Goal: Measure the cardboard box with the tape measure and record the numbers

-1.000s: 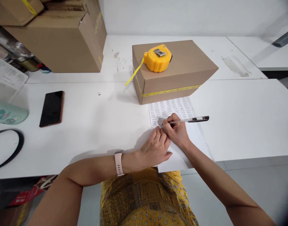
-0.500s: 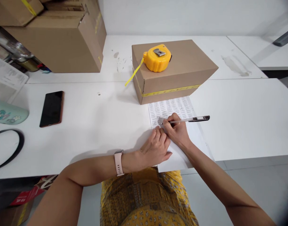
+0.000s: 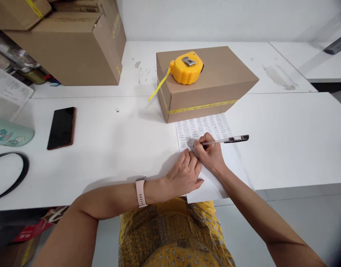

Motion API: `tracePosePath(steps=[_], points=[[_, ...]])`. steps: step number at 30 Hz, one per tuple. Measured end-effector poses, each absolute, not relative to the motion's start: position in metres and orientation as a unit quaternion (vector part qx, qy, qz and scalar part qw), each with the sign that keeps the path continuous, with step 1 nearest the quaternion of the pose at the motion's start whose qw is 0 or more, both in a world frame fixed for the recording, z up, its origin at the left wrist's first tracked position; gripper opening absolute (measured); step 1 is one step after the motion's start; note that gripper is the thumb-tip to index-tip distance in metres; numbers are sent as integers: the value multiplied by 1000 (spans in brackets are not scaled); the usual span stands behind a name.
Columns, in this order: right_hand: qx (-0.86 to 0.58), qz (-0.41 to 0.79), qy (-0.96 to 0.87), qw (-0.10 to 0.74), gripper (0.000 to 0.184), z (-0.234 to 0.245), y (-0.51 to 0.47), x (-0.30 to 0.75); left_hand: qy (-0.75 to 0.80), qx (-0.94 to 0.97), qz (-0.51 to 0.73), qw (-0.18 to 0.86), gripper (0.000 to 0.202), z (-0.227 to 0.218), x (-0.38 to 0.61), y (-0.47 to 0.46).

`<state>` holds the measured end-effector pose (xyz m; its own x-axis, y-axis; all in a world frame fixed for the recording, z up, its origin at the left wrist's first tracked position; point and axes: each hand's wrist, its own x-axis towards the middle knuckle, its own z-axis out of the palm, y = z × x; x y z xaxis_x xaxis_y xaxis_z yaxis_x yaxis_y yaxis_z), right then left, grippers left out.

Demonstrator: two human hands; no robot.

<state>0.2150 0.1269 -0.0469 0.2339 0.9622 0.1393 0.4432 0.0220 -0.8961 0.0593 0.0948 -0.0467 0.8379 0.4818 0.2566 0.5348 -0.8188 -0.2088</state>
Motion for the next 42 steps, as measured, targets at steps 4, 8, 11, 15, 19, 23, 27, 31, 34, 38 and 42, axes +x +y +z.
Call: tracePosePath(steps=[4, 8, 11, 15, 19, 23, 27, 31, 34, 38, 42], points=[[-646, 282, -542, 458, 23, -46, 127, 216, -263, -952, -93, 126, 61, -46, 59, 95], [-646, 278, -546, 455, 23, -46, 127, 215, -262, -953, -93, 122, 61, -45, 59, 96], [-645, 276, -550, 453, 23, -45, 127, 215, -264, -955, -83, 110, 61, -44, 59, 95], [-645, 271, -553, 453, 25, -45, 127, 215, -263, -956, -81, 101, 61, -44, 59, 95], [-647, 267, -553, 452, 23, -45, 127, 215, -264, -955, -83, 109, 62, -45, 59, 96], [-647, 266, -549, 457, 24, -46, 127, 215, -265, -953, -87, 118, 62, -46, 59, 96], [-644, 272, -548, 460, 24, -48, 127, 216, -266, -953, -79, 123, 62, -46, 59, 95], [-645, 276, -549, 453, 23, -47, 126, 216, -267, -953, -80, 119, 61, -46, 59, 95], [-649, 279, -544, 452, 22, -47, 126, 216, -265, -953, -91, 117, 61, -46, 59, 95], [-650, 285, -536, 457, 22, -48, 127, 217, -267, -949, -96, 135, 61, -46, 59, 95], [-659, 276, -531, 456, 21, -48, 127, 218, -272, -949, -92, 132, 63, -46, 59, 95]])
